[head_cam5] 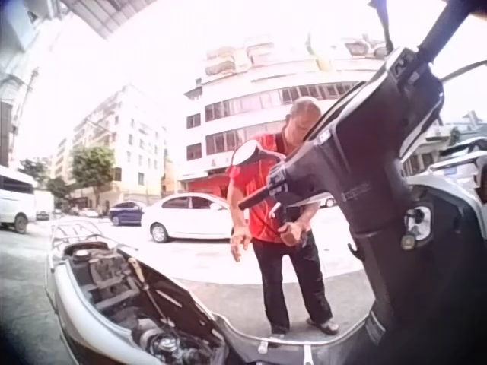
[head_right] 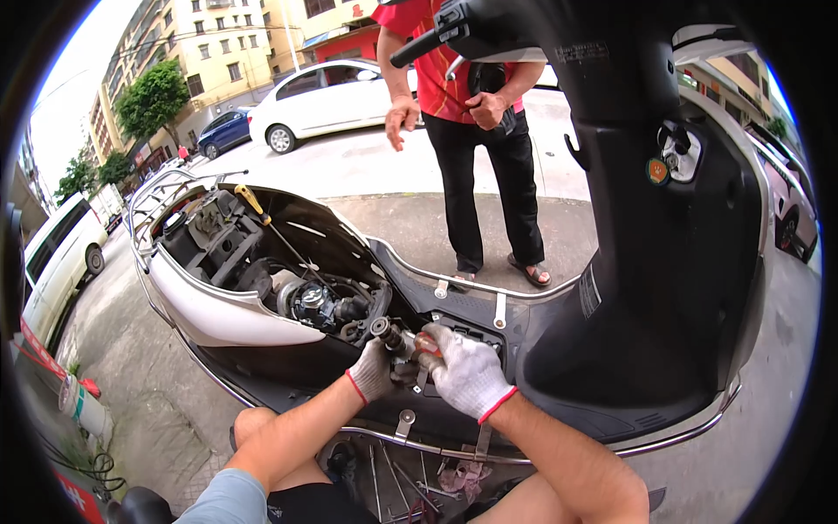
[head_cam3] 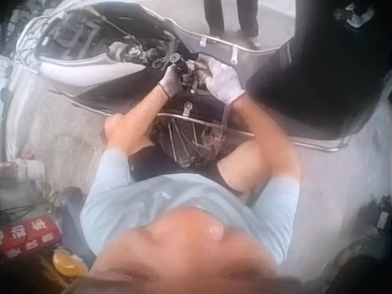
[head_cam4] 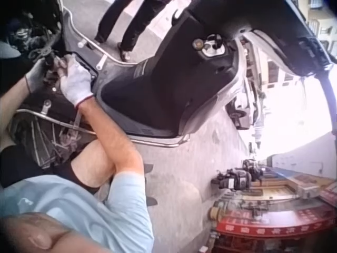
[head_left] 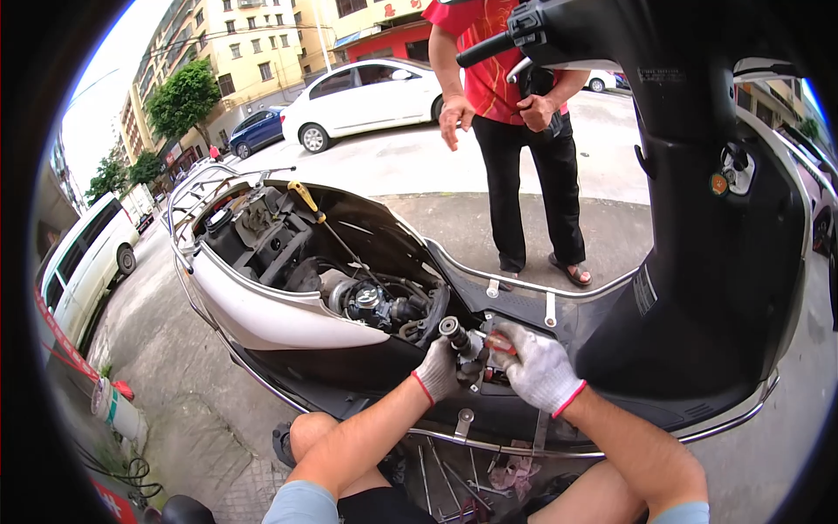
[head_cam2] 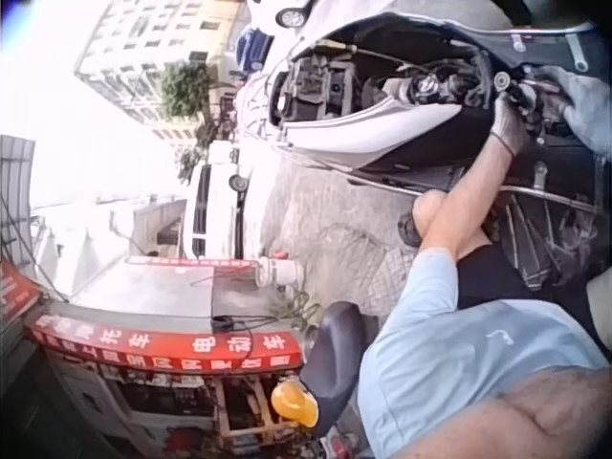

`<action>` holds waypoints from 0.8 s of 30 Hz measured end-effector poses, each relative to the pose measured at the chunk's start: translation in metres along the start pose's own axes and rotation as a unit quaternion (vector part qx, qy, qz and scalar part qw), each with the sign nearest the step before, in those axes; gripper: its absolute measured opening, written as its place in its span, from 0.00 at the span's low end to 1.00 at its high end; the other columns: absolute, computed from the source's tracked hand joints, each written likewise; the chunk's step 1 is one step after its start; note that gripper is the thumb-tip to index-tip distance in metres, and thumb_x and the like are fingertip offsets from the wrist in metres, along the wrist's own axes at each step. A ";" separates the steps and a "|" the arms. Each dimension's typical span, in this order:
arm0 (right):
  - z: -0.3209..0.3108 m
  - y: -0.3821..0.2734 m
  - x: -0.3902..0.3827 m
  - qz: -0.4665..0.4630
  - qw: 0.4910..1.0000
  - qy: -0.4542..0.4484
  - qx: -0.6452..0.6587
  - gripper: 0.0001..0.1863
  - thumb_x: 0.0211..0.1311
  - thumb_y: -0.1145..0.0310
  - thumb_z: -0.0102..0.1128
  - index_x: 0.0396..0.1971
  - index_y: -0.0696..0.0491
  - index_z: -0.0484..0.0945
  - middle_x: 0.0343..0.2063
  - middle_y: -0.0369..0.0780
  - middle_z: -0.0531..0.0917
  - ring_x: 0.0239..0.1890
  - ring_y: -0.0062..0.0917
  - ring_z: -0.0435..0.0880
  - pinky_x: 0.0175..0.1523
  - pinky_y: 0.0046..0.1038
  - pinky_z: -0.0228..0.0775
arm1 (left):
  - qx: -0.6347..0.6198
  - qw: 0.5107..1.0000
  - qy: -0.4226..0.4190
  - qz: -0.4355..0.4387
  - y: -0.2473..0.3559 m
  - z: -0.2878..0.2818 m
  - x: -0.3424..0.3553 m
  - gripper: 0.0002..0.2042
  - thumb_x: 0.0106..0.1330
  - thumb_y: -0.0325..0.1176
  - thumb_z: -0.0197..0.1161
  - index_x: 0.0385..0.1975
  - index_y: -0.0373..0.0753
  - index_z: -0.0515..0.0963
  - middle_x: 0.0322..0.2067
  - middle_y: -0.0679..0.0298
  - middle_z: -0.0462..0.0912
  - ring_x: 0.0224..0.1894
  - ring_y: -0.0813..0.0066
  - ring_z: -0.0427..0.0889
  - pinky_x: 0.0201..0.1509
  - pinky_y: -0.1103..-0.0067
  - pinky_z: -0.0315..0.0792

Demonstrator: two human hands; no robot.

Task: Inspecting and cleaning the camshaft and rocker arm assembly during a motorcycle engine repair.

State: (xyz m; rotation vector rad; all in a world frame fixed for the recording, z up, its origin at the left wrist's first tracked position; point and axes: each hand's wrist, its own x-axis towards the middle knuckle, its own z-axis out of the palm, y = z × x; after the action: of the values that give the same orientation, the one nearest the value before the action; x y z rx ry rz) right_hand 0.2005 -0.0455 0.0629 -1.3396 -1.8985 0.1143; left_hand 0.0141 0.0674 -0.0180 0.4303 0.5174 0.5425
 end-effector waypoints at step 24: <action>0.013 0.121 -0.008 0.262 0.962 0.005 0.070 0.16 0.66 0.69 0.59 0.52 0.55 0.78 0.41 0.50 0.86 0.47 0.42 0.86 0.53 0.36 0.77 | 0.007 0.993 -0.008 -0.118 -0.028 -0.010 0.153 0.18 0.66 0.49 0.50 0.39 0.38 0.74 0.20 0.66 0.74 0.12 0.81 0.63 0.12 0.84 0.52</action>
State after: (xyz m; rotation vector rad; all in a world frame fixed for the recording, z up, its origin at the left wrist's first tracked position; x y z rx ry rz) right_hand 0.2852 0.0051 -0.0095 -1.7058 -1.4530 0.4976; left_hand 0.1318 0.1369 -0.0932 0.3810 0.5487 0.3075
